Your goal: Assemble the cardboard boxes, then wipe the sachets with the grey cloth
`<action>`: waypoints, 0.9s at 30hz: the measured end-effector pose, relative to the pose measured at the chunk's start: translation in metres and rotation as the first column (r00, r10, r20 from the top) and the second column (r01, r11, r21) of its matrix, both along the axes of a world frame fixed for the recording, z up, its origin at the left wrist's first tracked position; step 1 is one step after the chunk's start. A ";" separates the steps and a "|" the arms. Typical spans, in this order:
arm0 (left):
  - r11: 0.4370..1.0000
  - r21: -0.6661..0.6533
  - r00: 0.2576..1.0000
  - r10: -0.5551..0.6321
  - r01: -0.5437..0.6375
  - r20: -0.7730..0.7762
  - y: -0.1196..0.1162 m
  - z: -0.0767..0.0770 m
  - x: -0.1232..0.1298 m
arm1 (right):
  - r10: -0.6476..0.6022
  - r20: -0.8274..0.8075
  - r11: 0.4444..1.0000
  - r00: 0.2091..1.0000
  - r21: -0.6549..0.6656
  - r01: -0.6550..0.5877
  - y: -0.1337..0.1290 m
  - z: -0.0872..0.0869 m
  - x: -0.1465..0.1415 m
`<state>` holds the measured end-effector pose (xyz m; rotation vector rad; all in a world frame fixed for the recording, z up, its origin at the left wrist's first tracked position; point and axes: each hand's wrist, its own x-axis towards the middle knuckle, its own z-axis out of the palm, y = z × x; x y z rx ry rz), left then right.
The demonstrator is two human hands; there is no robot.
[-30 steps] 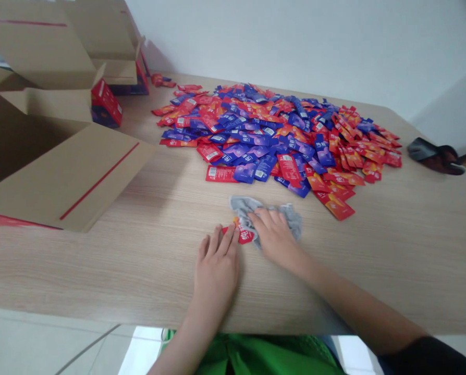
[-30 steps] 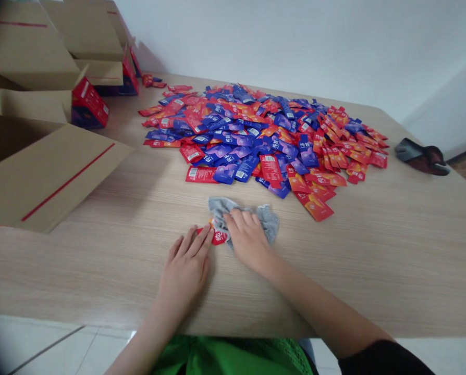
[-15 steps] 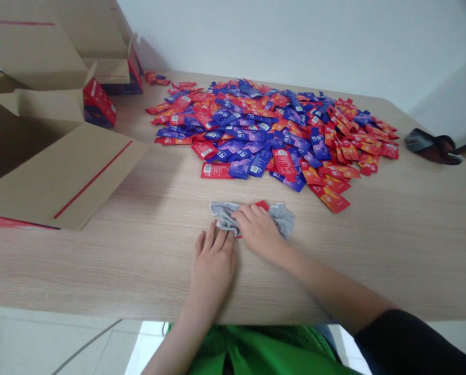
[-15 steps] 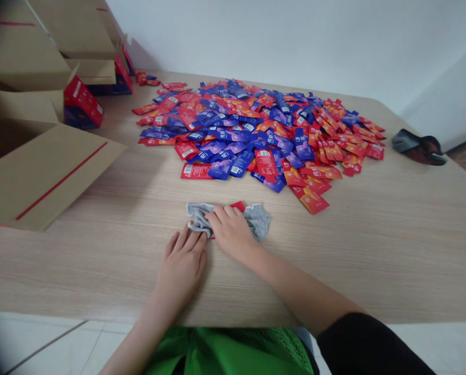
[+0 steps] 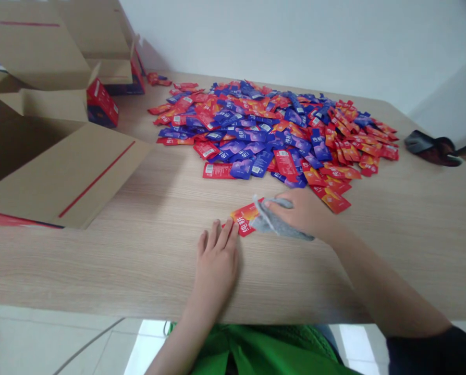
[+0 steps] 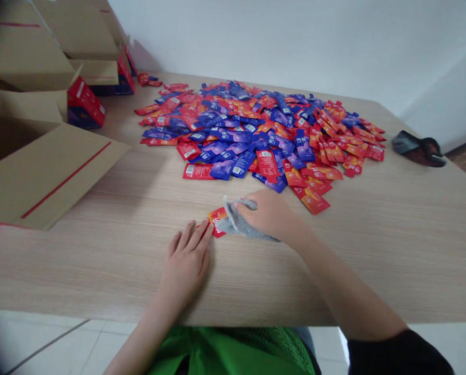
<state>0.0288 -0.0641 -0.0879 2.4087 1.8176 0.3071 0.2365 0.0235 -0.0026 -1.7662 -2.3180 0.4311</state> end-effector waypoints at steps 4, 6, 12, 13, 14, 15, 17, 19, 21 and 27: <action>1.000 0.017 1.000 0.001 -0.001 0.000 0.000 -0.001 -0.001 | 0.138 0.079 0.987 0.987 0.075 -0.144 0.004 -0.016 -0.041; 1.000 0.015 1.000 0.000 -0.001 0.009 0.000 -0.001 -0.001 | 0.155 0.045 0.956 0.987 0.245 -0.161 -0.002 -0.034 -0.049; 1.000 -0.009 0.999 -0.009 0.009 0.033 0.001 0.001 -0.001 | -0.022 -0.021 0.934 1.000 0.356 0.028 -0.043 -0.068 -0.043; 1.000 -0.015 1.000 -0.007 0.007 0.031 0.001 0.002 -0.001 | -0.043 -0.004 0.944 0.999 0.327 0.042 -0.046 -0.071 -0.043; 1.000 -0.016 1.000 0.001 -0.001 0.027 0.001 0.002 -0.001 | -0.048 0.007 0.952 0.999 0.304 0.043 -0.048 -0.074 -0.042; 1.000 -0.015 1.000 0.010 -0.010 0.022 0.002 0.002 0.000 | -0.039 0.005 0.957 0.999 0.286 0.036 -0.047 -0.077 -0.040; 1.000 -0.006 1.000 0.019 -0.019 0.015 0.002 0.002 -0.001 | -0.018 -0.063 0.962 0.998 0.270 0.035 -0.039 -0.077 -0.030; 1.000 0.002 1.000 0.007 -0.007 0.015 0.003 0.000 -0.001 | -0.061 -0.177 0.952 0.982 0.286 0.111 -0.027 -0.069 -0.014; 1.000 0.008 1.000 -0.009 0.009 0.016 0.003 0.000 -0.002 | -0.154 -0.258 0.907 0.954 0.345 0.239 -0.016 -0.055 0.001; 0.999 0.040 1.000 -0.014 0.015 -0.022 0.002 0.001 -0.001 | 0.043 -0.112 0.931 0.993 0.366 0.001 -0.024 -0.046 -0.036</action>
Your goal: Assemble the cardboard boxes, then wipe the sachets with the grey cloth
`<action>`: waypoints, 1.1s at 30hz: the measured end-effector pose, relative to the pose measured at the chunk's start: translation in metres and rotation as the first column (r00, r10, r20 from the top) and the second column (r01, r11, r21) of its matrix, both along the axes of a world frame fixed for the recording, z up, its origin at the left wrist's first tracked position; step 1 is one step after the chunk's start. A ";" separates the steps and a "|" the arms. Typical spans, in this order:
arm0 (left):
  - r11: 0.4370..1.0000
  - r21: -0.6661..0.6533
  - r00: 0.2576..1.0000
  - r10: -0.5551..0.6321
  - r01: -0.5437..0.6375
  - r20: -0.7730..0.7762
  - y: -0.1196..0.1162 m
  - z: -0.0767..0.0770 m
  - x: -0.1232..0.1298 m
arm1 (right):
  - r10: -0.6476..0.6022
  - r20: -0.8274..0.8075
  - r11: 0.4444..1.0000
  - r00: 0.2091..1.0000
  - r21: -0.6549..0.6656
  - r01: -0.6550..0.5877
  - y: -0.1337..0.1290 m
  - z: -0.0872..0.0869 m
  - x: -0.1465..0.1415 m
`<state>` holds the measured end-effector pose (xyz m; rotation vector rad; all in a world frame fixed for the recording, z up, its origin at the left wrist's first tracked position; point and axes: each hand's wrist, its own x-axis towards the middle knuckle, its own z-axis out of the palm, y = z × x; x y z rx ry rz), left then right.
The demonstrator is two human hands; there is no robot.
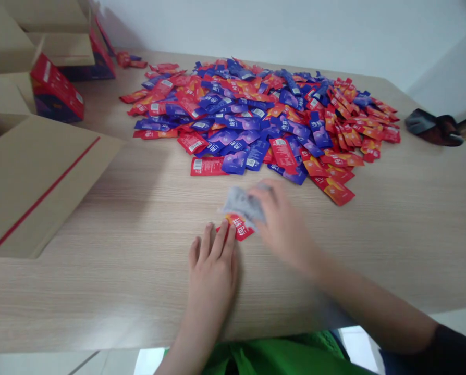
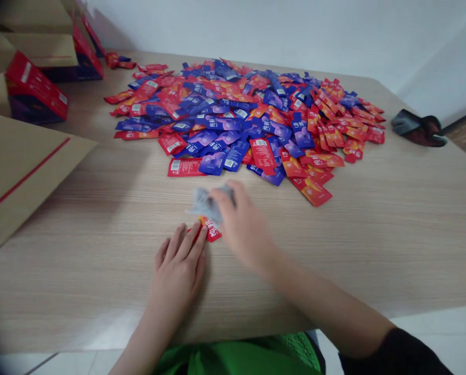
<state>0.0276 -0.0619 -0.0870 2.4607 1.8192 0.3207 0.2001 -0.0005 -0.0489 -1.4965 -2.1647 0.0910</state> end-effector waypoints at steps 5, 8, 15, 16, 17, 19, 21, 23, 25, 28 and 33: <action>1.000 0.003 1.000 -0.010 0.010 -0.030 -0.001 0.000 0.000 | 0.214 0.250 0.975 0.944 -0.109 -0.192 -0.004 -0.033 -0.003; 1.000 -0.011 1.000 0.000 -0.001 -0.022 -0.001 0.002 0.003 | 0.084 0.249 0.992 0.965 -0.109 -0.059 0.006 -0.032 0.032; 1.000 -0.023 0.999 0.005 -0.006 -0.045 0.001 0.004 0.005 | 0.143 0.138 0.989 0.980 -0.055 -0.137 -0.008 -0.025 0.010; 1.000 -0.023 0.999 -0.003 0.002 -0.052 0.000 0.003 0.005 | 0.206 0.168 0.978 0.964 -0.073 -0.196 -0.011 -0.027 0.003; 1.000 -0.024 0.998 -0.010 0.008 -0.057 0.000 0.002 0.004 | 0.245 0.198 0.968 0.949 -0.098 -0.230 -0.013 -0.029 -0.001; 1.000 -0.026 0.998 -0.017 0.016 -0.058 -0.001 0.002 0.004 | 0.222 0.233 0.972 0.947 -0.130 -0.196 -0.011 -0.034 0.005; 0.999 -0.032 0.998 -0.013 0.012 -0.060 0.001 0.005 0.004 | 0.116 0.229 0.987 0.966 -0.137 -0.086 -0.003 -0.036 0.026; 0.998 -0.060 0.998 -0.011 0.008 -0.061 0.006 0.014 0.004 | 0.027 0.166 0.992 0.986 -0.123 -0.006 0.007 -0.035 0.051; 0.992 -0.124 0.999 -0.013 0.008 -0.042 0.018 0.028 0.004 | -0.022 0.031 0.995 0.999 -0.092 0.025 0.014 -0.030 0.071; 0.977 -0.213 1.000 0.028 -0.030 -0.010 0.041 0.048 0.007 | -0.065 -0.204 0.997 0.977 -0.051 0.055 0.017 -0.018 0.087; 0.965 -0.247 0.996 0.095 -0.092 0.000 0.071 0.048 0.020 | -0.039 -0.288 0.995 0.957 -0.095 0.012 0.009 -0.005 0.094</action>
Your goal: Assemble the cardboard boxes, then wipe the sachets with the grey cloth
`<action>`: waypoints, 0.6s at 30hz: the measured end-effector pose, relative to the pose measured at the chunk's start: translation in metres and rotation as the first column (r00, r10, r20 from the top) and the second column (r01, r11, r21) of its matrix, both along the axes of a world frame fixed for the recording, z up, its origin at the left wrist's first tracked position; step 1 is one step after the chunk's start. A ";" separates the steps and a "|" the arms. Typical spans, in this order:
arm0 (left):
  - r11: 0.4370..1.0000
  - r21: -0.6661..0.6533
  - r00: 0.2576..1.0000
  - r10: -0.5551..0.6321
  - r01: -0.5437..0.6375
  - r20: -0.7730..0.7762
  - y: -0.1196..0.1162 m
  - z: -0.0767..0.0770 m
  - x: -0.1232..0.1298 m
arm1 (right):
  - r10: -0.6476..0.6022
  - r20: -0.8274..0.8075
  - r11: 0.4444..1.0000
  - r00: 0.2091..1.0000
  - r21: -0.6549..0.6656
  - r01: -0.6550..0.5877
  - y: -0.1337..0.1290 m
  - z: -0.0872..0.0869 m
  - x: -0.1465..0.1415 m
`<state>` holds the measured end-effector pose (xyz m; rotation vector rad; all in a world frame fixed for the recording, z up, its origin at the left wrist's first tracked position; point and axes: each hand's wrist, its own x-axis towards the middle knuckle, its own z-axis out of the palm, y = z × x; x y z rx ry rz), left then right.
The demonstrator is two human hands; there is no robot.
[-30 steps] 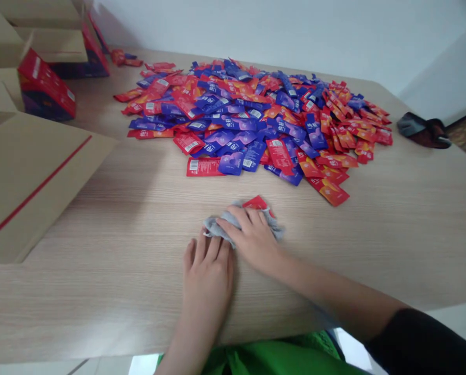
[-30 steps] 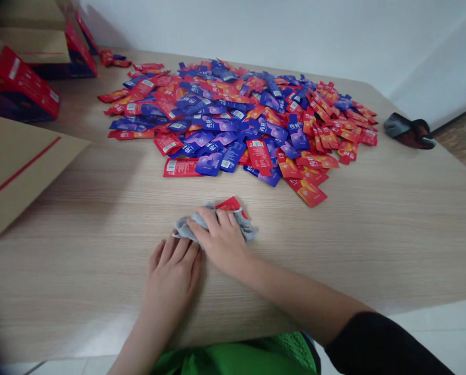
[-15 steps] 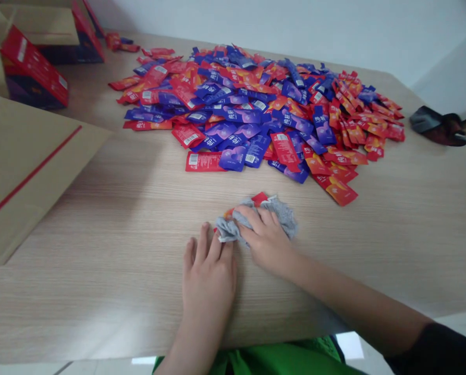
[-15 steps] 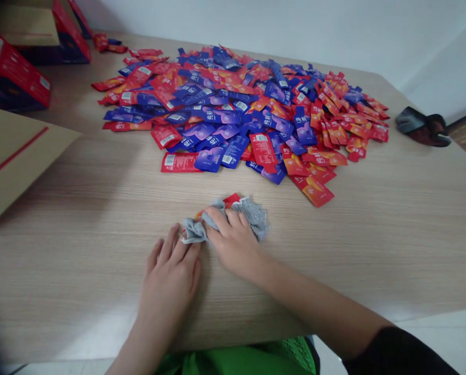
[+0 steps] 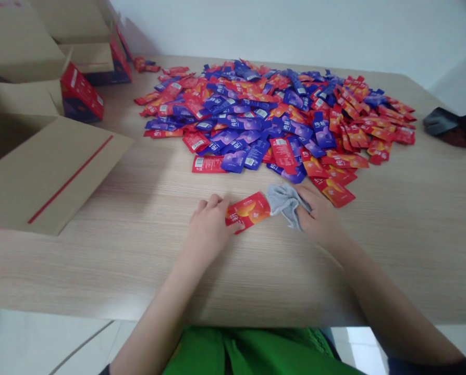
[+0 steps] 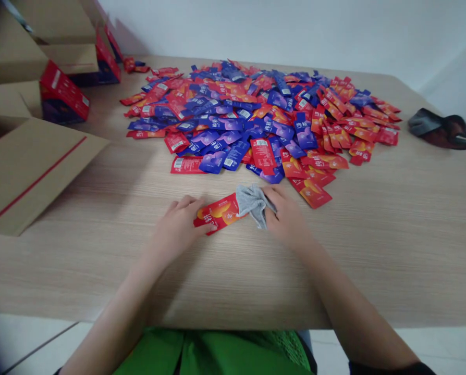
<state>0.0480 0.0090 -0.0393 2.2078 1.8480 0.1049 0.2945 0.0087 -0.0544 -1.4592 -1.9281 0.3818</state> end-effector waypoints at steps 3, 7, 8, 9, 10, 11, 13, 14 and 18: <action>0.999 -0.046 1.000 -0.002 0.003 0.031 0.005 -0.007 0.010 | -0.050 -0.061 0.998 0.997 -0.028 0.048 -0.005 0.003 0.007; 0.994 0.061 0.994 -0.094 0.091 0.061 -0.001 -0.004 0.018 | -0.099 -0.104 0.995 0.990 -0.012 0.098 -0.010 0.005 0.016; 0.987 0.091 0.989 -0.136 0.130 0.057 -0.004 -0.003 0.018 | -0.084 -0.100 0.996 0.991 0.000 0.085 -0.012 0.004 0.017; 0.979 0.104 0.981 -0.184 0.178 0.057 -0.009 -0.001 0.017 | -0.063 -0.089 0.998 0.994 0.008 0.064 -0.013 0.003 0.018; 0.969 0.104 0.971 -0.231 0.223 0.065 -0.014 -0.001 0.014 | -0.040 -0.069 0.999 0.997 0.012 0.041 -0.013 0.001 0.019; 0.960 0.101 0.960 -0.268 0.260 0.077 -0.020 -0.002 0.011 | -0.024 -0.047 1.000 0.999 0.013 0.025 -0.014 -0.001 0.019; 0.947 0.121 0.945 -0.311 0.299 0.101 -0.032 -0.008 0.001 | -0.025 -0.010 1.000 1.000 0.009 0.025 -0.013 -0.004 0.021; 0.944 0.144 0.945 -0.312 0.297 0.100 -0.037 -0.013 -0.005 | -0.039 -0.002 0.999 0.999 0.014 0.039 -0.012 -0.005 0.021; 0.936 0.212 0.955 -0.293 0.279 0.037 -0.050 -0.035 -0.021 | -0.081 -0.053 0.991 0.995 0.105 0.086 -0.008 0.003 0.010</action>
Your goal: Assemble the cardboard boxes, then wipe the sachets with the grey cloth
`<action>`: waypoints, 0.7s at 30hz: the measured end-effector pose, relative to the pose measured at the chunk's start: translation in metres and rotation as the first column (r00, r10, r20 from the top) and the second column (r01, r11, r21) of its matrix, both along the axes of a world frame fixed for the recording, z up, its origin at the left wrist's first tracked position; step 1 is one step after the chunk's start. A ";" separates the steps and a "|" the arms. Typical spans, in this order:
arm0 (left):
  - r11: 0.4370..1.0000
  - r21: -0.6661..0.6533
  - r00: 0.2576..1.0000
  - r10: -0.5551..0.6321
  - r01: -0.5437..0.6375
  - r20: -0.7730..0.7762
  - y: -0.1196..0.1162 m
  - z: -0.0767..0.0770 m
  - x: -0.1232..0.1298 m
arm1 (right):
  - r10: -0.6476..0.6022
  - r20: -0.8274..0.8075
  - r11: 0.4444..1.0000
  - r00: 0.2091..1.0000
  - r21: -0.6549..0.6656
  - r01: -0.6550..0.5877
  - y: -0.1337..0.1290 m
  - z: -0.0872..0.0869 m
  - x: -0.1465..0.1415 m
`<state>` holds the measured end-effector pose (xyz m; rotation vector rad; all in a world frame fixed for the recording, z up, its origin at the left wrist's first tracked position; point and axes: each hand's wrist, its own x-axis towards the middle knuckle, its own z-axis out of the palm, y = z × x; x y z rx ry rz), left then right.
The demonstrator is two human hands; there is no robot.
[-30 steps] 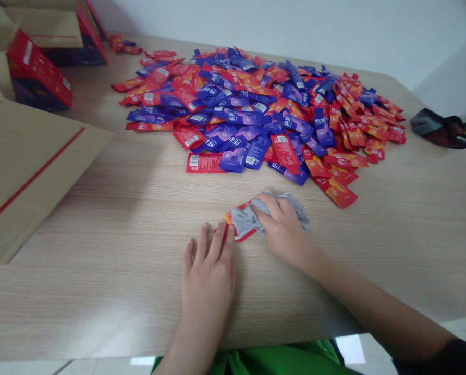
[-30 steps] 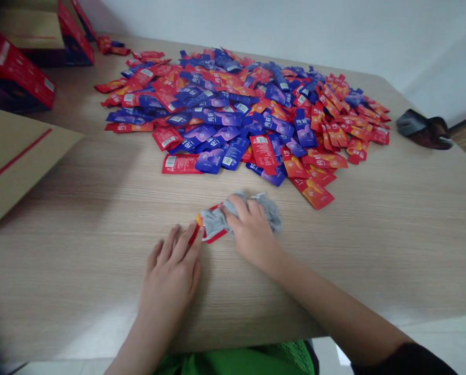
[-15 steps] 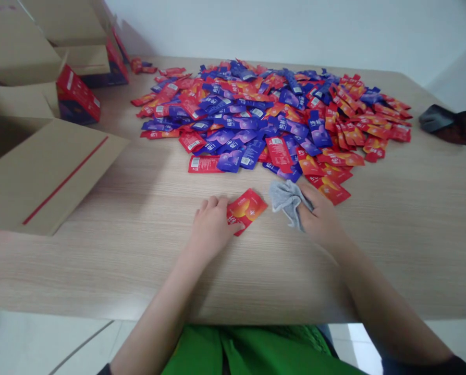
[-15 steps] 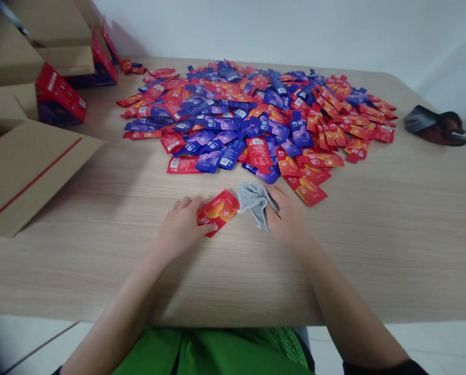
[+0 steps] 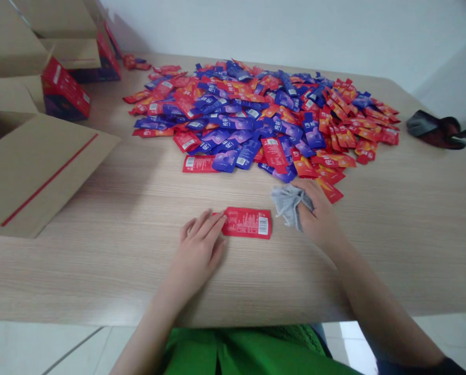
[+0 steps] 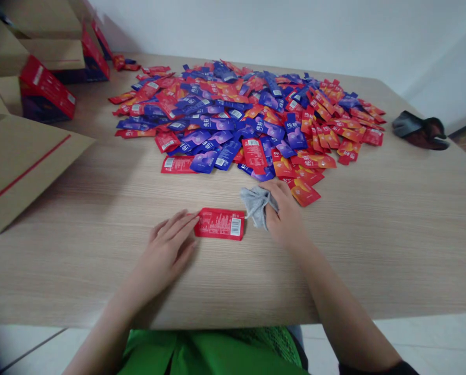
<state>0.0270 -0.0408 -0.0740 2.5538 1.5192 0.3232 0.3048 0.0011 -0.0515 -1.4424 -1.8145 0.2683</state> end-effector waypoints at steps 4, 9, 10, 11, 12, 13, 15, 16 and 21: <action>0.999 0.013 0.996 0.030 -0.029 -0.084 -0.007 -0.012 0.005 | 0.067 0.074 0.983 0.995 0.166 -0.078 -0.008 0.003 -0.056; 0.996 -0.008 0.987 0.092 -0.094 -0.131 -0.017 -0.010 0.015 | 0.282 0.480 0.958 0.831 -0.088 -0.274 -0.027 -0.023 -0.115; 0.994 -0.006 0.987 0.104 -0.105 -0.123 -0.018 -0.010 0.016 | 0.273 0.521 0.961 0.808 -0.116 -0.250 -0.028 -0.028 -0.113; 0.993 -0.002 0.987 0.116 -0.117 -0.110 -0.018 -0.010 0.017 | 0.244 0.545 0.970 0.802 -0.125 -0.211 -0.028 -0.033 -0.107; 0.992 -0.001 0.988 0.126 -0.126 -0.095 -0.019 -0.009 0.018 | 0.204 0.556 0.979 0.806 -0.122 -0.164 -0.028 -0.037 -0.096; 0.991 -0.003 0.988 0.132 -0.133 -0.082 -0.019 -0.009 0.019 | 0.157 0.553 0.987 0.818 -0.111 -0.114 -0.027 -0.040 -0.082; 0.990 -0.011 0.988 0.139 -0.140 -0.064 -0.018 -0.008 0.019 | 0.077 0.520 0.995 0.851 -0.091 -0.034 -0.024 -0.043 -0.051; 0.990 -0.014 0.989 0.139 -0.140 -0.058 -0.018 -0.008 0.020 | 0.047 0.496 0.996 0.867 -0.087 -0.005 -0.023 -0.044 -0.036; 0.991 -0.014 0.990 0.134 -0.135 -0.042 -0.020 -0.008 0.020 | -0.085 0.263 0.996 0.961 0.010 0.086 -0.019 -0.031 -0.021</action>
